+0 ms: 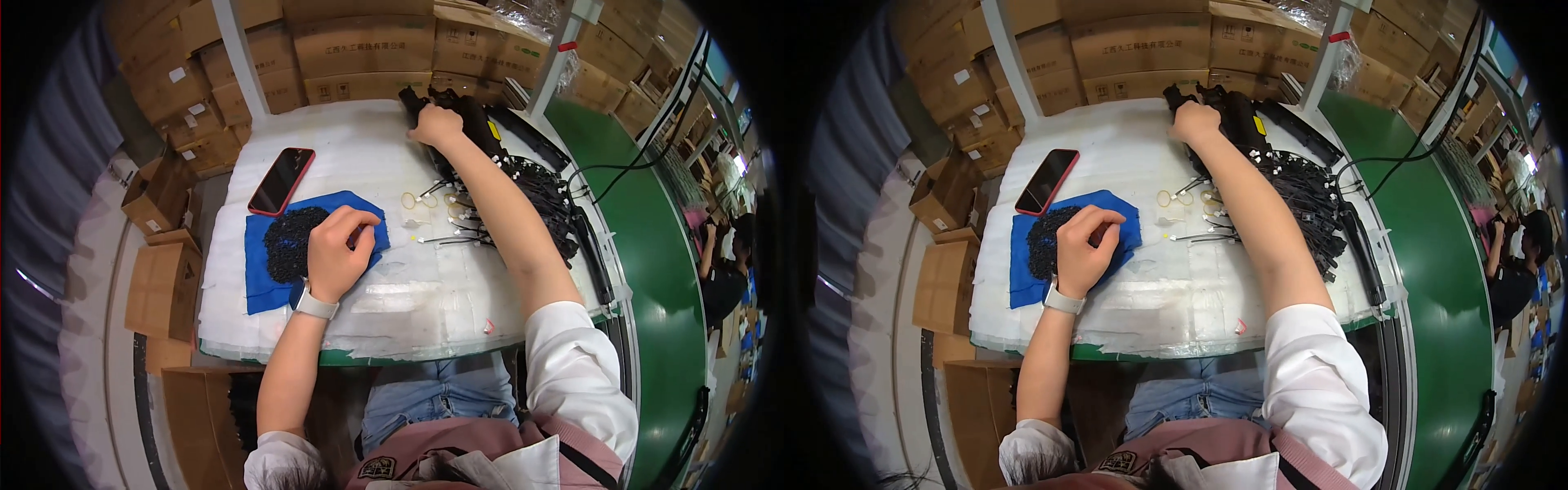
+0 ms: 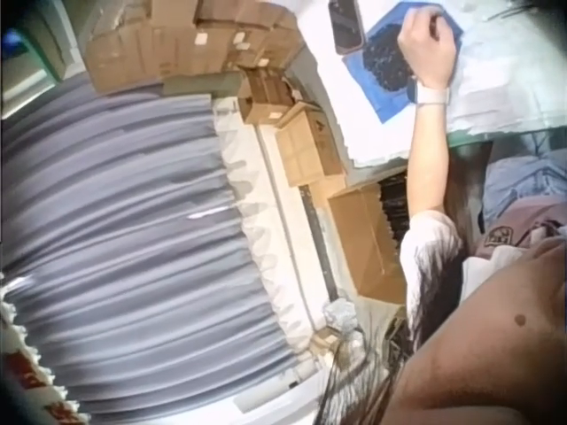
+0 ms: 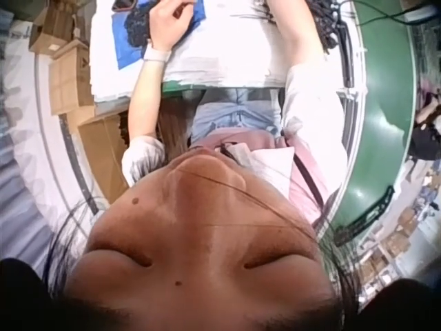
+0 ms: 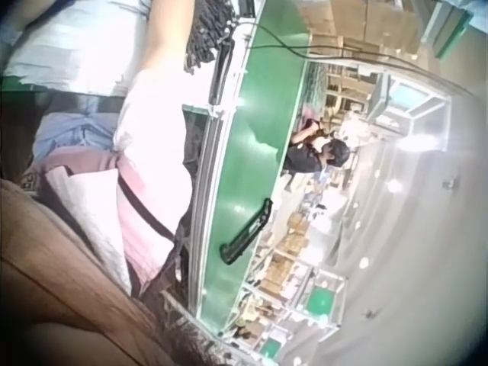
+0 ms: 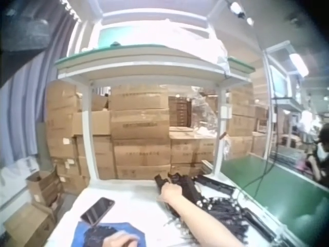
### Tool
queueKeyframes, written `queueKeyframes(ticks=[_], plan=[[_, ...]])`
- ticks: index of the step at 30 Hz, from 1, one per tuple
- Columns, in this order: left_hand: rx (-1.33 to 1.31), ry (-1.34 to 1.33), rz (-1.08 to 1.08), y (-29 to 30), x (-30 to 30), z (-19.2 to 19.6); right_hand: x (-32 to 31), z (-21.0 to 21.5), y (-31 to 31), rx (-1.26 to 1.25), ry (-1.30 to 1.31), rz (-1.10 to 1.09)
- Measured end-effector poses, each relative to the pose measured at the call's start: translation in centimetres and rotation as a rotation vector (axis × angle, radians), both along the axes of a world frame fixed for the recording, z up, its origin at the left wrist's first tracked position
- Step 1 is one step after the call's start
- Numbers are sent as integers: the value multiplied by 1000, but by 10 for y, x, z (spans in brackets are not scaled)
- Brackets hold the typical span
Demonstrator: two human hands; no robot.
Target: Assembling plastic printer components by driving screws into a housing using an electric screwdriver.
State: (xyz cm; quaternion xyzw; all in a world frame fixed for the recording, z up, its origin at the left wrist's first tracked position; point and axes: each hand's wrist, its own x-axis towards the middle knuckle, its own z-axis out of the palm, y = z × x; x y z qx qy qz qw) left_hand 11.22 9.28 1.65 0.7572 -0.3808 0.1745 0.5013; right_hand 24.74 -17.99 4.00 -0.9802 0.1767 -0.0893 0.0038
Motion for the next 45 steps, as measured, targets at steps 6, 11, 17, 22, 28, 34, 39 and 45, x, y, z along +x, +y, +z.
queueKeyframes(ticks=[6, 11, 17, 22, 28, 34, 39, 45], plan=[[22, -1, 25, 1, 3, -1, 3, 15, -16, 287, -179, -52], [35, 7, 60, 1, 4, 6, -19, 46, -37, 676, -951, 427], [-251, 206, 178, 13, 14, -6, -153, 93, 6, 545, -734, 874], [-476, 534, -225, 15, 10, 10, -279, 50, 26, -32, -214, 870], [177, 231, -560, -1, -3, 12, -310, -6, 32, 2, -563, 857], [391, 77, -516, -6, -32, 17, -345, -24, 34, 66, -500, 883], [502, -25, -490, -5, -52, 10, -370, -33, 48, 164, -438, 951], [453, 160, -407, -7, -54, 4, -354, -33, 54, 119, -470, 957]])
